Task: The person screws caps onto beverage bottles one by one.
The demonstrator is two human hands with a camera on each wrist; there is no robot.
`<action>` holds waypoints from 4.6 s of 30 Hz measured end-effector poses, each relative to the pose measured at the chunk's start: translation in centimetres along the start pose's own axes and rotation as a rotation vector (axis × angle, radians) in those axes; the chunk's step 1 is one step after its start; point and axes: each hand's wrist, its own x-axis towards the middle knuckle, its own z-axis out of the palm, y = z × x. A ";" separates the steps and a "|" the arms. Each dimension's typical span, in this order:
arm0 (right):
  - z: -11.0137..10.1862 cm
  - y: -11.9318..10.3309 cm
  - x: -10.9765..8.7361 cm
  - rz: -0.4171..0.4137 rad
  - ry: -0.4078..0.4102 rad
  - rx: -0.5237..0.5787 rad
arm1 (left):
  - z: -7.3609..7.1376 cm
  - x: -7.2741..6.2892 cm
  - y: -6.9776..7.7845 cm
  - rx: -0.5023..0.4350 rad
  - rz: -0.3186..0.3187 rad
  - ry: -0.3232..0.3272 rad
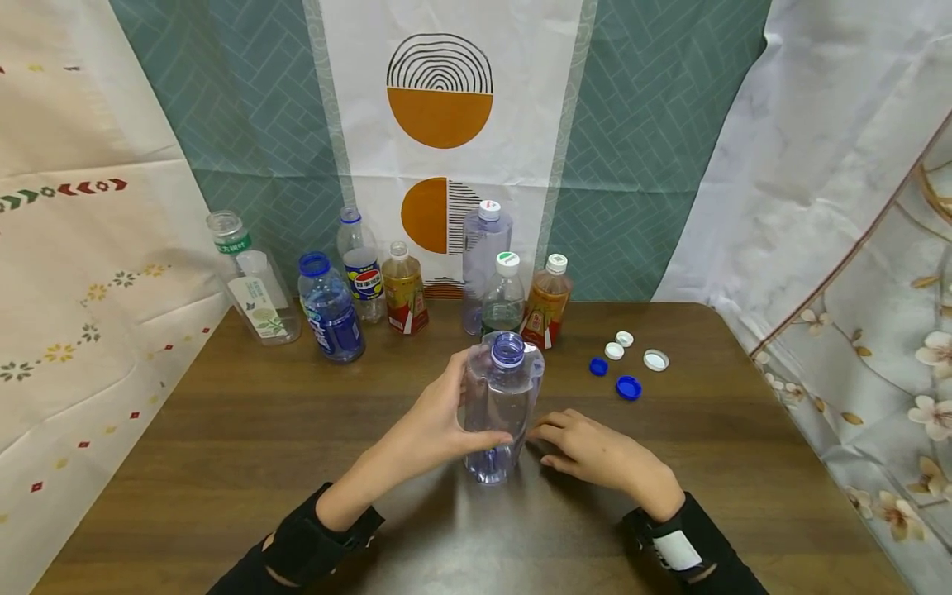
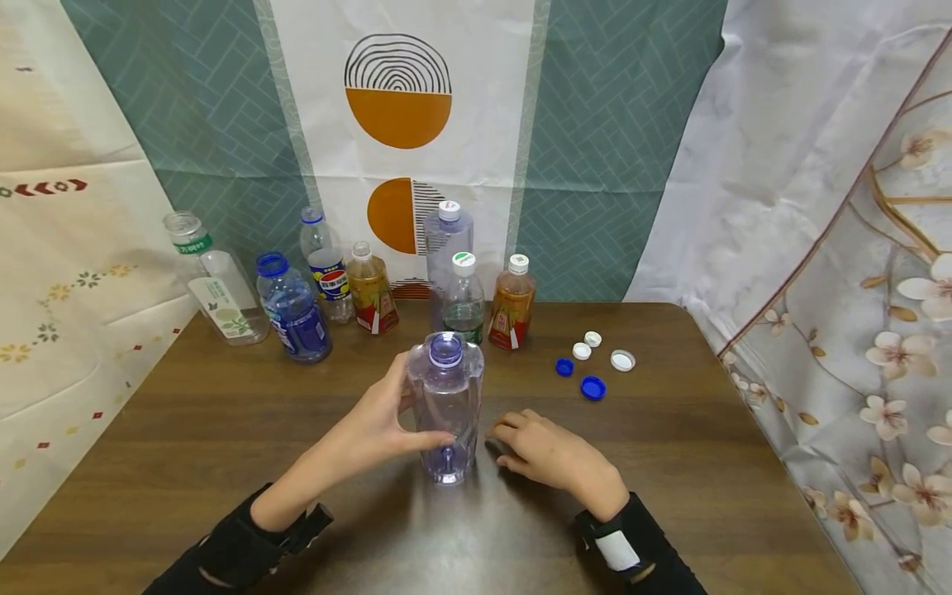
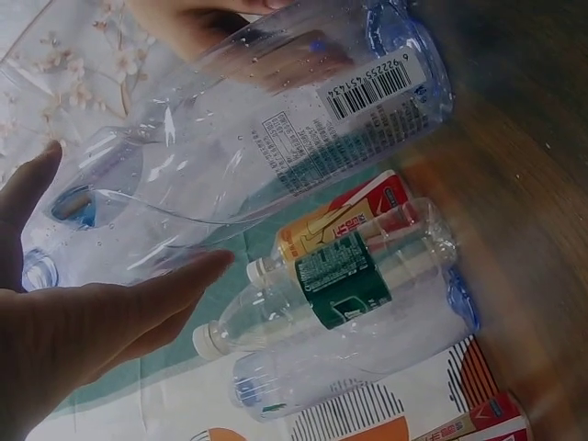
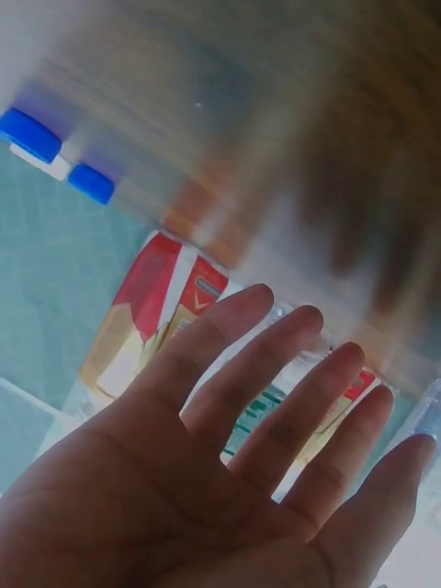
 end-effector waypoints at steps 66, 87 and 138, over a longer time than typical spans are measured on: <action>-4.9 14.2 1.4 0.450 0.173 -0.036 | -0.1 0.5 -0.7 -0.063 -0.055 -0.001; -7.0 4.2 1.7 0.326 0.669 0.045 | -0.1 0.5 -0.5 -0.070 -0.037 0.005; -10.7 -7.2 5.4 -0.110 0.992 0.437 | -0.1 0.5 -0.8 -0.102 0.029 -0.011</action>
